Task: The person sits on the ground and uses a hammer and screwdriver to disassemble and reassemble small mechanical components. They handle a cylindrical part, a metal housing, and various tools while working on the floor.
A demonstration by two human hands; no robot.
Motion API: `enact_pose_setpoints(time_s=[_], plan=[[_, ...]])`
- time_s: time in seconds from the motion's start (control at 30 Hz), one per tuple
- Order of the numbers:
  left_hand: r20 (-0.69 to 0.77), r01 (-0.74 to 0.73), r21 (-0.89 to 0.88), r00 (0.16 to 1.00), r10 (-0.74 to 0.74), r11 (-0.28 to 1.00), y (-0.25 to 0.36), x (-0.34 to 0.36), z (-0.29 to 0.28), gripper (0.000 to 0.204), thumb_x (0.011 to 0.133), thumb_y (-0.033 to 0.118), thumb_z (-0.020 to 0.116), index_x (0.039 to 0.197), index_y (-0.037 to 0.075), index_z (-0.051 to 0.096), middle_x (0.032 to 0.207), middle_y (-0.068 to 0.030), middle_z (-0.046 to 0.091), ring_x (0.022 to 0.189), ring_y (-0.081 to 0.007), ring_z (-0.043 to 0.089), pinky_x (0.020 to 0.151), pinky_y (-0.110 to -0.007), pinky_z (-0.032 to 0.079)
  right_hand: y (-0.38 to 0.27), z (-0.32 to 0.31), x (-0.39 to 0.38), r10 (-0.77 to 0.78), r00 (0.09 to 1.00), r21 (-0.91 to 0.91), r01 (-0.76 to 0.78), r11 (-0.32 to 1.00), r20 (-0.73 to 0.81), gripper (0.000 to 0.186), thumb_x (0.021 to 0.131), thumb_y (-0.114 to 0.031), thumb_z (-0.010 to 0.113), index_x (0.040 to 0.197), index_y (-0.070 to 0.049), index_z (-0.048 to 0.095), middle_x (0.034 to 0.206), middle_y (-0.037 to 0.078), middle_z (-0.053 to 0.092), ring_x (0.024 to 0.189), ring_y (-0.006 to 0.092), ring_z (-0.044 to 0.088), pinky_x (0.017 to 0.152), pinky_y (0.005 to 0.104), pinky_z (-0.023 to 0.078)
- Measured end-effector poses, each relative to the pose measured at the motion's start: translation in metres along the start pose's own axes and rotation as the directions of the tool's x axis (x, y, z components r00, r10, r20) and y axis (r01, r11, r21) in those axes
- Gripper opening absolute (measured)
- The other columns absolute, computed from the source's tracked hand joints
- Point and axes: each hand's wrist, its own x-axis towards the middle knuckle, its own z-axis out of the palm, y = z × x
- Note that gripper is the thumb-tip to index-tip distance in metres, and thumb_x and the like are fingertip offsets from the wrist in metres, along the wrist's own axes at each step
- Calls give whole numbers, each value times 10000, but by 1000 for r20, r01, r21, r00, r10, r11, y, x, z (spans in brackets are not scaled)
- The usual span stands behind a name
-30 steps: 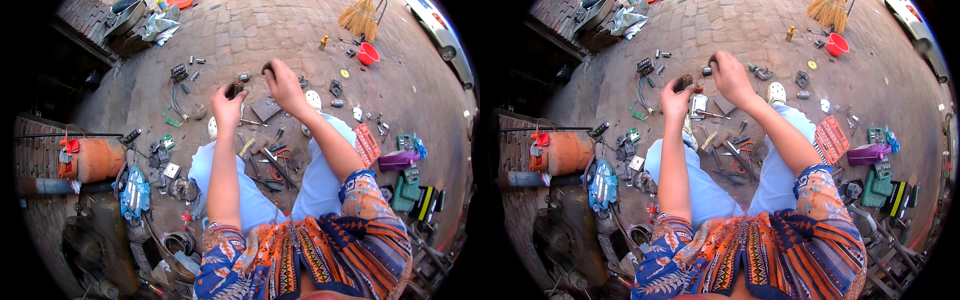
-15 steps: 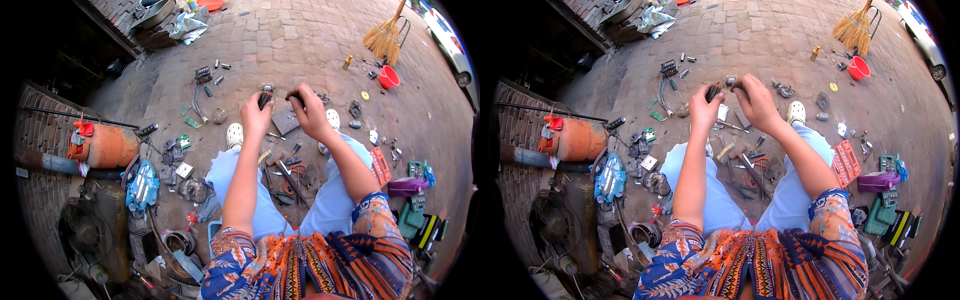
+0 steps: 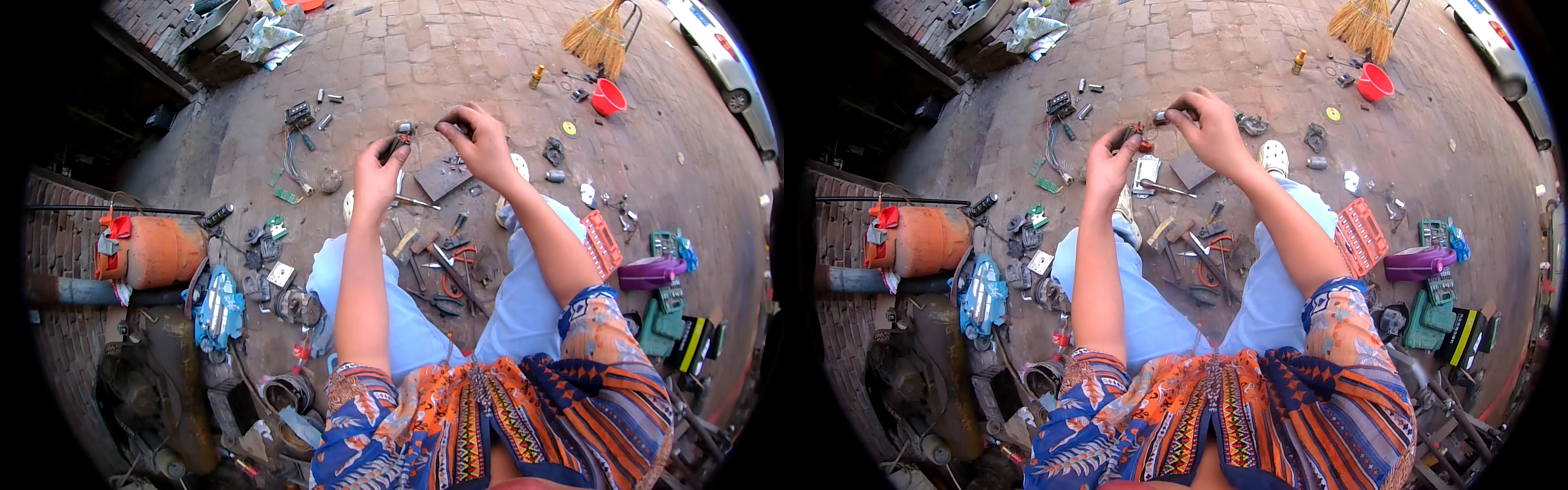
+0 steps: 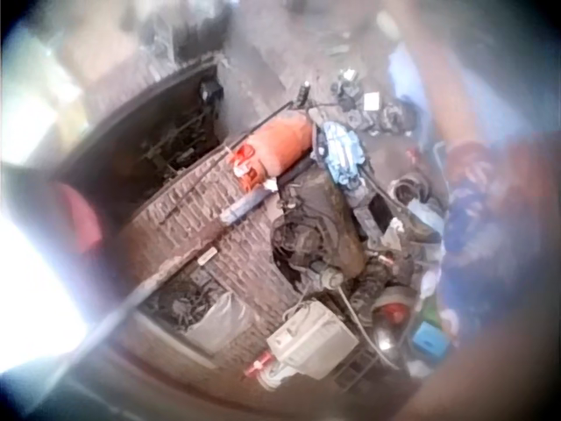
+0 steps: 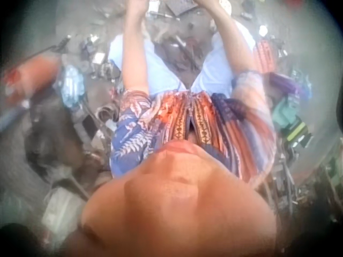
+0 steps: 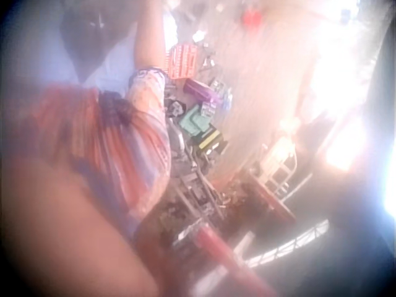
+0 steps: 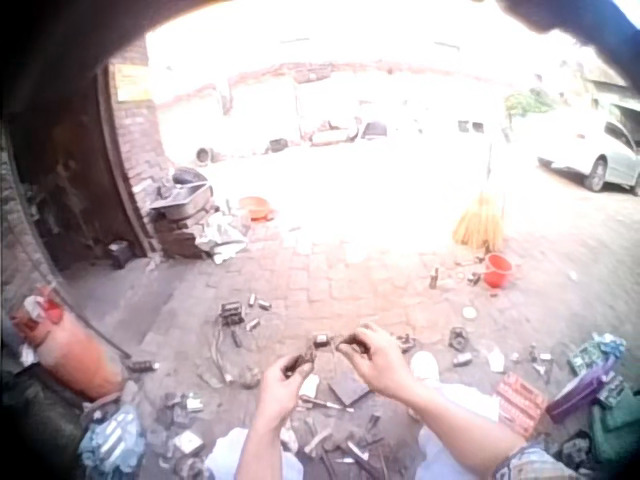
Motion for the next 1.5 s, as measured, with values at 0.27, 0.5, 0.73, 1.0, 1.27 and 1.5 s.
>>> enact_pose_setpoints(time_s=[0.27, 0.5, 0.73, 1.0, 1.27, 1.5], plan=[[-165, 2, -61, 986, -12, 998, 12, 2, 8, 295, 872, 185, 633, 1056, -45, 617, 812, 4, 605, 673, -61, 464, 581, -217, 381, -11, 14, -4, -93, 995, -22, 92, 996, -45, 131, 817, -75, 646, 818, 26, 562, 735, 118, 534, 606, 215, 507, 559, 303, 406], [-284, -118, -53, 954, 99, 992, 5, 10, 12, 259, 860, 148, 638, 1026, -50, 621, 901, -80, 657, 753, -133, 557, 727, -271, 450, -16, 21, -2, -48, 998, -33, 46, 998, -49, 145, 803, -87, 646, 813, 23, 552, 772, 173, 586, 700, 321, 578, 607, 370, 448], [-292, -249, 558, 834, 468, 792, 16, 5, 4, 262, 861, 154, 641, 1022, -53, 628, 884, -49, 638, 788, -146, 578, 736, -264, 454, -18, 24, -1, -55, 997, -13, 54, 998, -48, 149, 812, -91, 642, 801, 25, 549, 742, 167, 595, 674, 305, 581, 599, 366, 450], [-205, -53, -358, 979, -23, 932, 23, 0, -6, 231, 854, 149, 652, 1026, -4, 634, 806, -14, 612, 654, -73, 504, 573, -214, 402, -26, 30, -3, -38, 998, 61, 41, 997, -53, 147, 815, -103, 649, 811, 19, 567, 736, 150, 595, 638, 263, 569, 568, 338, 441], [28, -67, -541, 995, 98, 838, 31, -12, -13, 345, 905, 173, 585, 1174, -40, 542, 987, -83, 614, 862, -135, 563, 733, -256, 453, -21, 12, 2, -129, 986, 94, 139, 986, -105, 136, 812, -131, 657, 827, 1, 627, 720, 83, 562, 606, 160, 529, 566, 290, 433], [77, -54, -466, 992, 101, 883, 38, -29, -22, 370, 938, 202, 524, 1207, -53, 508, 1000, -100, 604, 873, -156, 564, 729, -256, 446, -43, -1, -14, -88, 986, 101, 74, 992, 143, 111, 813, -117, 649, 859, -16, 655, 742, 79, 561, 615, 193, 536, 578, 278, 434]])
